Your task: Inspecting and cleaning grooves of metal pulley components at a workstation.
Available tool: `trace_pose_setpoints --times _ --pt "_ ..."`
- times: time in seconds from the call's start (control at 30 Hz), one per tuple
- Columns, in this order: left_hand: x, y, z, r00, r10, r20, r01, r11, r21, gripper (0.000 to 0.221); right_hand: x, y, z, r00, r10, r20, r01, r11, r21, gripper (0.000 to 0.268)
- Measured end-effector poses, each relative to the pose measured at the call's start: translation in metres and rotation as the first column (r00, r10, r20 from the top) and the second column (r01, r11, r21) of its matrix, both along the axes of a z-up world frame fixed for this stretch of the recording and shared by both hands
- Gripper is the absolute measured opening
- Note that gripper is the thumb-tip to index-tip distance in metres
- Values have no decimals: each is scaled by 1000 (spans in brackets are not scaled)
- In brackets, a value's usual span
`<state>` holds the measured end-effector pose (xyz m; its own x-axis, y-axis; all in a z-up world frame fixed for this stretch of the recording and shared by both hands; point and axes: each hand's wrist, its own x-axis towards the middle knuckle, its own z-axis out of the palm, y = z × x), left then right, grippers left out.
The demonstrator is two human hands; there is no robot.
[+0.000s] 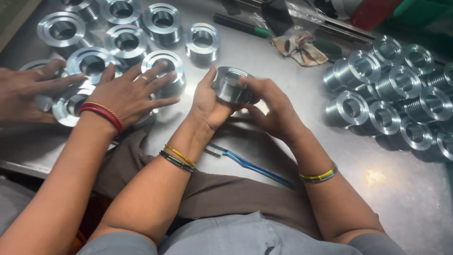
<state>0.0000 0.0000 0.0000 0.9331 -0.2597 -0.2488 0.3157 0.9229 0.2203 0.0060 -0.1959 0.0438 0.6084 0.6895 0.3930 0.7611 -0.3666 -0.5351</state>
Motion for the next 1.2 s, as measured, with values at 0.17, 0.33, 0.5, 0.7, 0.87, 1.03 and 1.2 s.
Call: trace_pose_setpoints --times 0.17,0.33,0.5,0.7,0.87,1.03,1.2 --pt "-4 5 5 999 18 40 -17 1000 -20 81 -1 5 26 966 11 257 -21 999 35 48" --pt "-10 0 8 977 -152 147 147 988 49 104 -18 16 24 960 -47 276 37 998 42 52" --pt "-9 -5 3 975 -138 172 112 982 149 109 -40 -1 24 922 41 385 -19 998 -62 50" --pt "-20 -12 27 957 -247 154 218 959 181 108 -54 -10 20 922 -89 376 107 994 -26 47" --pt "-9 -15 0 958 -238 163 212 964 159 111 -59 6 22 921 -84 381 141 982 -125 53" --pt "-12 -14 9 959 -268 97 228 926 300 108 -58 11 18 914 -137 381 211 964 -160 60" --pt "-8 -11 -1 959 -256 124 184 890 417 100 -46 16 24 820 -185 541 327 928 -178 53"
